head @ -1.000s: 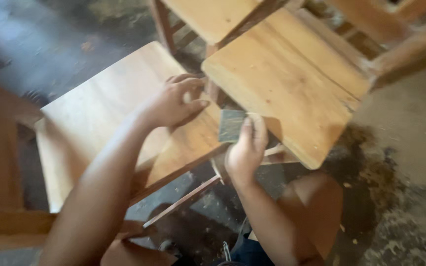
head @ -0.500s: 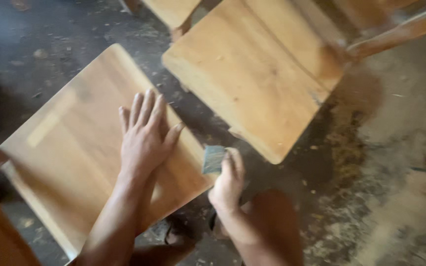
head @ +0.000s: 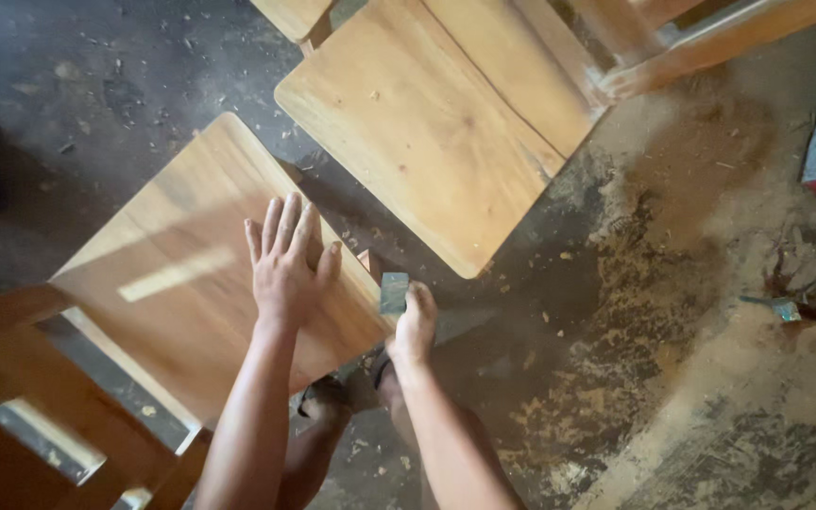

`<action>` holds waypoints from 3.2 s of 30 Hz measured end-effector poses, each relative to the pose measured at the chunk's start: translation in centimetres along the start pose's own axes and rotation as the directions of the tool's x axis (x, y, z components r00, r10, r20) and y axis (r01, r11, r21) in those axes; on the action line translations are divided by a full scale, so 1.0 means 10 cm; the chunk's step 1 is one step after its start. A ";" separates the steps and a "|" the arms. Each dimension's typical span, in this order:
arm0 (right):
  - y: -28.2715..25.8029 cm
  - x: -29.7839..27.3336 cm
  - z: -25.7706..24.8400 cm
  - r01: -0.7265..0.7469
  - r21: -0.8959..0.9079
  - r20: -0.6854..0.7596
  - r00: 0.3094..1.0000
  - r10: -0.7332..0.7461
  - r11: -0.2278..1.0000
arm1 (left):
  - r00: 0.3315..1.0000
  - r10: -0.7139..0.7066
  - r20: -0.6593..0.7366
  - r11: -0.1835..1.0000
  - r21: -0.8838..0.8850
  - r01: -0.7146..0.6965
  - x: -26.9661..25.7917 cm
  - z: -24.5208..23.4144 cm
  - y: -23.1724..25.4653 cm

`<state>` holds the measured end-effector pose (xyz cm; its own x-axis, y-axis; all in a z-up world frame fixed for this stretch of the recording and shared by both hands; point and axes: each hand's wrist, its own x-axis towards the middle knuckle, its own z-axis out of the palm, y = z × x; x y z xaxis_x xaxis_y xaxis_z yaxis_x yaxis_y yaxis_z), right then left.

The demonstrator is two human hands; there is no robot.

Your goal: The person is sanding a wooden chair with a sanding block. They work on the legs and the seat of the chair, then lift the chair to sand the backrest slats and frame.

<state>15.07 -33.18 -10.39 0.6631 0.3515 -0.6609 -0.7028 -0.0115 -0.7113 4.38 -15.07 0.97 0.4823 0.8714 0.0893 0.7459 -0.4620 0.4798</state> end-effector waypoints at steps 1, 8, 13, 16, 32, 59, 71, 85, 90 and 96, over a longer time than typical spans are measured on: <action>0.06 0.05 -0.08 0.047 -0.060 0.012 0.999 -0.046 0.997 | 1.000 -0.013 0.012 1.000 -0.001 0.013 -0.03 0.02 0.01; -0.10 0.08 -0.44 0.171 -0.569 0.035 0.982 -0.184 0.804 | 0.982 -0.113 0.149 0.988 0.121 0.096 -0.17 0.14 0.04; -1.38 -0.60 -1.01 0.238 -0.710 0.115 0.968 -0.223 0.663 | 0.964 -0.071 0.257 0.993 -0.074 0.093 -0.66 -0.30 0.54; -2.25 -1.07 -1.52 0.002 -0.867 -0.089 0.983 -0.158 0.498 | 0.950 0.005 0.313 0.986 -0.158 0.047 -0.94 -0.64 1.07; -4.87 -1.74 -2.32 0.231 -0.690 -0.276 0.792 -0.545 0.686 | 0.931 0.146 0.335 0.859 -0.510 0.049 0.82 -0.80 3.22; -7.07 0.01 -2.63 0.263 -0.524 -0.066 0.936 -0.346 0.810 | 0.991 -0.131 -0.011 -0.088 -0.996 -0.023 4.02 -0.88 4.31; -7.96 1.42 -4.00 0.403 -0.714 0.304 0.915 -0.265 0.572 | 0.912 -0.327 0.250 0.063 -0.957 0.285 1.99 -1.13 6.27; -7.86 1.23 -4.37 0.297 -0.676 0.293 0.948 -0.124 0.675 | 0.668 -0.146 0.730 0.205 -0.638 0.742 0.58 -1.21 6.93; -7.87 0.57 -4.33 0.370 -0.733 0.321 0.928 -0.190 0.571 | 0.642 0.018 0.767 0.614 -0.515 0.598 -0.07 -1.23 6.70; -7.87 -0.43 -3.92 0.522 -0.375 0.311 0.849 -0.426 0.766 | 0.481 0.080 0.873 0.826 -0.328 0.459 -0.95 -1.50 6.72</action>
<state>77.56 -70.49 39.04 0.7826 0.5950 -0.1833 -0.0955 -0.1763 -0.9797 43.06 -51.93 45.46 0.6925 0.2379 -0.6810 0.6867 0.0720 0.7234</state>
